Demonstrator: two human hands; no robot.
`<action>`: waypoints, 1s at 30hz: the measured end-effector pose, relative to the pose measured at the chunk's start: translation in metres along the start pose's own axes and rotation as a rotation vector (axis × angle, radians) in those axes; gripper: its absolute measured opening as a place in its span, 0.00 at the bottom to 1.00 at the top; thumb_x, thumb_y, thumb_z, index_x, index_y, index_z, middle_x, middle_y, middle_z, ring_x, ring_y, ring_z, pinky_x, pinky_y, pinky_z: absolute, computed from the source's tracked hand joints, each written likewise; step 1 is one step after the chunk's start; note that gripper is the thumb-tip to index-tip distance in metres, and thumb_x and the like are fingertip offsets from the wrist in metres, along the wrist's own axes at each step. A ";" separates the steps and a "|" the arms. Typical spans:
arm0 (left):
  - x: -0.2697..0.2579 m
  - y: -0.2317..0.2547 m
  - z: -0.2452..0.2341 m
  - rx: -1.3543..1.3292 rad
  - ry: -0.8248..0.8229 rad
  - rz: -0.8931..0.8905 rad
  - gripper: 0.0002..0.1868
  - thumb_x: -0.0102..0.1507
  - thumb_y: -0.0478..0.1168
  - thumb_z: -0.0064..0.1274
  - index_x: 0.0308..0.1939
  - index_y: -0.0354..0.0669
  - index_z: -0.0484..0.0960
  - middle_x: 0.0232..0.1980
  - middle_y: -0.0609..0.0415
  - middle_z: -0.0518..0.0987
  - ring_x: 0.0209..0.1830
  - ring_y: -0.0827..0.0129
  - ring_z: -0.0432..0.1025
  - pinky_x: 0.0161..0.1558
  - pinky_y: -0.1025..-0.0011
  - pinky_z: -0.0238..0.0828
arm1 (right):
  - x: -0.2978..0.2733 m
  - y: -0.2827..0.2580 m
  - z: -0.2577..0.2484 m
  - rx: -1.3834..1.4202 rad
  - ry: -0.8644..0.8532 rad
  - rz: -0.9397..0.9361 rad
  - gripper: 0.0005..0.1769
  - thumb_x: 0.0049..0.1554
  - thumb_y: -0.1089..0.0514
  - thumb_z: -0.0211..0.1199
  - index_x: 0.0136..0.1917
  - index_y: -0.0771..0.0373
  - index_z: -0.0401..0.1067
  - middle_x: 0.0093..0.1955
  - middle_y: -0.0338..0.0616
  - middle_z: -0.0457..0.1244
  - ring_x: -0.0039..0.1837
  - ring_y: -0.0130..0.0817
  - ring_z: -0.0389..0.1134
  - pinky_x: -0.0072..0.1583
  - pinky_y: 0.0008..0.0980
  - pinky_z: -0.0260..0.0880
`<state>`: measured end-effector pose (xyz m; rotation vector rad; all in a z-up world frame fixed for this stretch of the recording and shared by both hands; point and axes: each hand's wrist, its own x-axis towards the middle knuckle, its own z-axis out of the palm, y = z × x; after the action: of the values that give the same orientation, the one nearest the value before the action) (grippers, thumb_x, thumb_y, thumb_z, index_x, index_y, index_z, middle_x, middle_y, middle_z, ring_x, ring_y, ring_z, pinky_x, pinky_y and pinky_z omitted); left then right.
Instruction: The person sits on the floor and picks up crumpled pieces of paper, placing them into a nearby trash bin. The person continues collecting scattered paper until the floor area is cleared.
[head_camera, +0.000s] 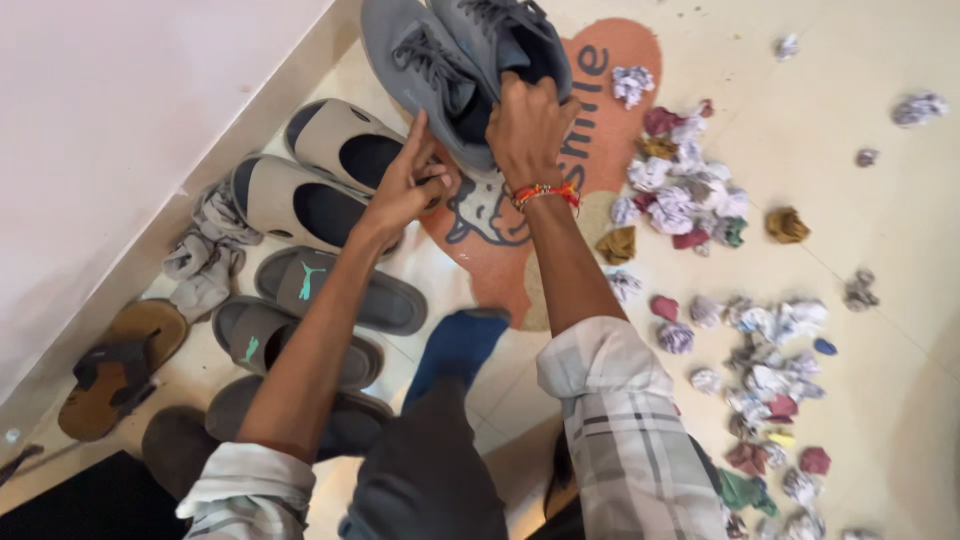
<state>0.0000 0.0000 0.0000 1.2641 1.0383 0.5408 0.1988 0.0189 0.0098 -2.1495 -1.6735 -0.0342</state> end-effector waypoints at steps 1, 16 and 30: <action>0.010 -0.013 -0.003 -0.057 0.008 0.002 0.53 0.62 0.28 0.53 0.82 0.54 0.36 0.82 0.36 0.56 0.65 0.57 0.68 0.57 0.74 0.70 | 0.008 0.001 0.012 -0.004 -0.014 -0.043 0.14 0.50 0.60 0.73 0.51 0.62 0.80 0.39 0.48 0.72 0.52 0.46 0.70 0.58 0.63 0.60; 0.071 -0.033 0.015 0.346 0.418 -0.237 0.51 0.69 0.48 0.53 0.82 0.34 0.34 0.64 0.19 0.72 0.57 0.46 0.71 0.60 0.61 0.69 | 0.037 -0.005 0.100 0.246 -0.199 -0.199 0.23 0.53 0.67 0.66 0.63 0.66 0.75 0.61 0.52 0.68 0.68 0.51 0.64 0.71 0.73 0.50; 0.117 -0.082 -0.008 0.476 0.506 -0.254 0.46 0.67 0.46 0.51 0.82 0.39 0.44 0.69 0.28 0.71 0.70 0.38 0.68 0.71 0.56 0.63 | -0.062 0.055 0.011 0.439 -0.125 -0.457 0.24 0.58 0.72 0.58 0.68 0.69 0.72 0.79 0.52 0.57 0.83 0.53 0.51 0.77 0.54 0.56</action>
<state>0.0317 0.0776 -0.1155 1.4080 1.8052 0.4377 0.2303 -0.0452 -0.0337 -1.4514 -1.9905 0.3126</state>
